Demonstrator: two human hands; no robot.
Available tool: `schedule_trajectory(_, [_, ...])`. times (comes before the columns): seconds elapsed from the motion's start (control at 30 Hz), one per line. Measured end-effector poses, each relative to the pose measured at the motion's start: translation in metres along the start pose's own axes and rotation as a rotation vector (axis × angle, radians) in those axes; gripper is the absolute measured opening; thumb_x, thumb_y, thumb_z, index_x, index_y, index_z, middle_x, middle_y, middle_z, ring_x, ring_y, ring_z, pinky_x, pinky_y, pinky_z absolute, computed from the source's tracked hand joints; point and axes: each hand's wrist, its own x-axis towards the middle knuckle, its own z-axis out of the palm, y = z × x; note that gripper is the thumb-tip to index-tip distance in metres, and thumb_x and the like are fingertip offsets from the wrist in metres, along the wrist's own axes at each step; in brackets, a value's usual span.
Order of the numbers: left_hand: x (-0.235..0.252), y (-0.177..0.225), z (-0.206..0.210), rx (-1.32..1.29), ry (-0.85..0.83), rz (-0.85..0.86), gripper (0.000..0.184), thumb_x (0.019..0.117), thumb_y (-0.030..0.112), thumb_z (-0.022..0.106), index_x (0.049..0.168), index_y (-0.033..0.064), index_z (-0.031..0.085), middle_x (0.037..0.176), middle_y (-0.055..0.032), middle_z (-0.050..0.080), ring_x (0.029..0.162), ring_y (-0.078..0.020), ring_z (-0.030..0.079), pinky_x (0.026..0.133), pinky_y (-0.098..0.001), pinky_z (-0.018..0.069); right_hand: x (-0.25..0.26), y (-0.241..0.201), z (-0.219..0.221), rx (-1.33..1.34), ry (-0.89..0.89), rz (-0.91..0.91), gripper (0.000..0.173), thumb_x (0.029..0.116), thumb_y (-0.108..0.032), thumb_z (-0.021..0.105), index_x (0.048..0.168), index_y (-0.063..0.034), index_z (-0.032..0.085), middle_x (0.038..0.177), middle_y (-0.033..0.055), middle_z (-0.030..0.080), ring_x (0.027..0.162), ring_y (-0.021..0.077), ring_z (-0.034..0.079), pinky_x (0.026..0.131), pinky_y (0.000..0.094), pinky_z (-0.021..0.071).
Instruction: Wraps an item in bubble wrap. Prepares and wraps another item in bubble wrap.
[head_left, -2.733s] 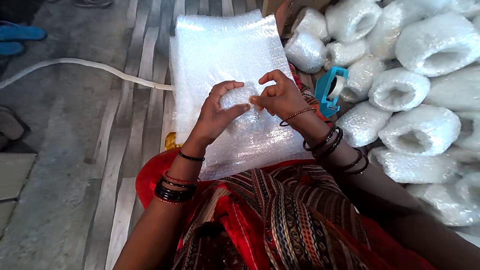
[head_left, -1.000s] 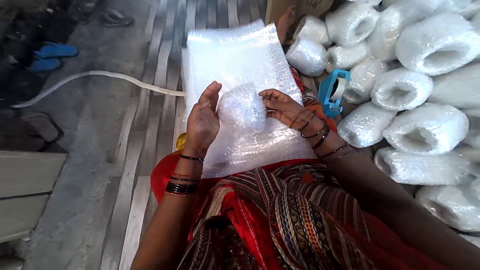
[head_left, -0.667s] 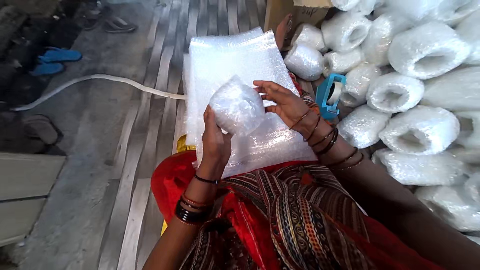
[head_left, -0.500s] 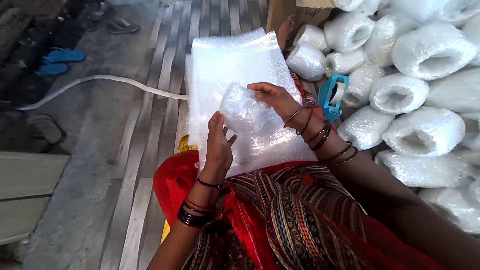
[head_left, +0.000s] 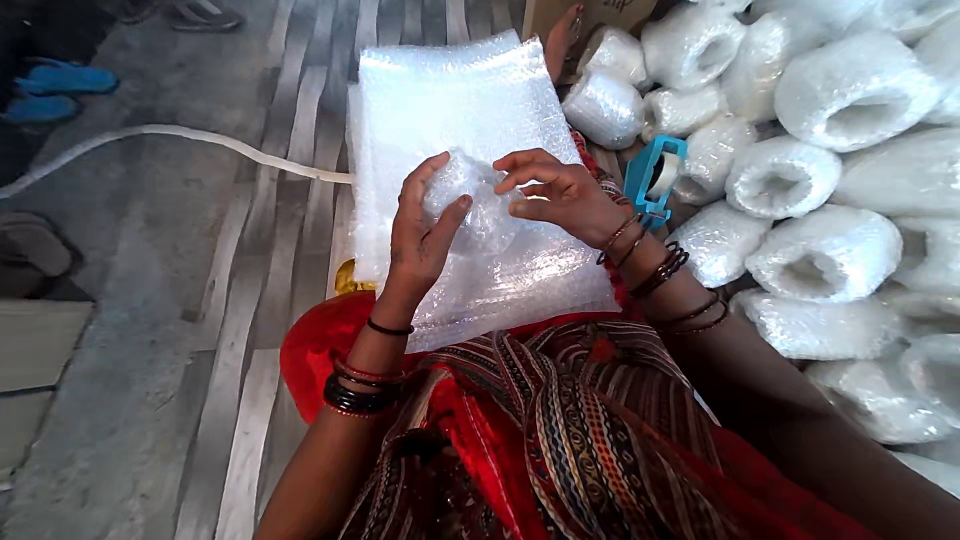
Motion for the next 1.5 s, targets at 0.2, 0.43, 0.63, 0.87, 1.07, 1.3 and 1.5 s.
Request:
schedule_trajectory(0.2, [-0.013,0.040,-0.003,0.116,0.014,0.042,0.051,0.0983,0.004,0.058,0.147,0.0006,0.045,0.153,-0.0147,0.045,0.136,-0.0205,0.049,0.109,-0.0348,0.0447,0.016,0.008,0.019,0.032,0.225,-0.065,0.003,0.0898,-0.005,0.071,0.088,-0.0022,0.071,0.096,0.0021,0.068,0.092,0.0044,0.064,0.079,0.0205,0.0545])
schedule_trajectory(0.43, [-0.014,0.049,-0.002,0.262,0.056,0.107,0.028,0.1023,0.006,0.053,0.128,-0.0021,0.059,0.152,-0.0198,0.043,0.142,-0.0285,0.040,0.114,-0.0399,0.0370,0.007,0.005,0.007,-0.017,-0.026,-0.068,0.021,0.0925,-0.020,0.071,0.103,-0.0013,0.073,0.122,0.0062,0.062,0.107,0.0061,0.060,0.082,0.0198,0.0523])
schedule_trajectory(0.63, [-0.033,0.030,0.021,0.559,0.142,0.216,0.040,0.0903,0.042,0.075,0.108,0.0079,0.063,0.158,-0.0248,0.032,0.149,-0.0420,0.024,0.118,-0.0540,0.0283,0.007,0.002,0.016,-0.068,0.058,-0.067,0.012,0.0899,-0.012,0.074,0.094,-0.0017,0.068,0.113,0.0081,0.062,0.098,0.0074,0.061,0.076,0.0201,0.0520])
schedule_trajectory(0.87, [-0.029,0.039,0.011,0.376,0.115,0.196,0.016,0.0978,0.018,0.068,0.090,0.0052,0.065,0.145,-0.0133,0.049,0.129,-0.0183,0.049,0.104,-0.0303,0.0430,0.010,0.007,0.019,0.057,0.076,-0.008,0.006,0.0924,-0.009,0.070,0.091,-0.0043,0.066,0.111,0.0046,0.061,0.102,0.0061,0.061,0.076,0.0187,0.0531])
schedule_trajectory(1.07, [-0.025,0.043,0.003,0.295,0.116,0.178,0.016,0.0976,0.013,0.066,0.086,0.0032,0.065,0.131,-0.0113,0.057,0.119,-0.0162,0.055,0.095,-0.0276,0.0483,0.021,0.004,0.015,0.060,0.102,0.072,0.007,0.0888,-0.006,0.073,0.084,-0.0048,0.067,0.099,0.0030,0.066,0.098,0.0058,0.061,0.085,0.0224,0.0501])
schedule_trajectory(1.3, [-0.016,0.052,0.019,0.354,0.189,0.000,0.041,0.0921,0.019,0.076,0.117,-0.0015,0.051,0.129,-0.0188,0.055,0.118,-0.0248,0.055,0.097,-0.0366,0.0474,0.036,-0.001,0.016,0.149,0.088,0.241,0.020,0.0833,0.001,0.077,0.074,-0.0067,0.062,0.070,-0.0034,0.061,0.064,0.0019,0.057,0.061,0.0182,0.0487])
schedule_trajectory(1.5, [-0.016,0.051,0.012,0.182,0.201,-0.107,0.058,0.0918,0.007,0.073,0.138,-0.0024,0.040,0.135,-0.0177,0.052,0.119,-0.0177,0.057,0.097,-0.0293,0.0501,0.045,-0.001,0.013,0.071,-0.013,0.354,0.027,0.0853,-0.007,0.078,0.105,-0.0053,0.060,0.100,0.0029,0.056,0.071,0.0046,0.051,0.066,0.0206,0.0467])
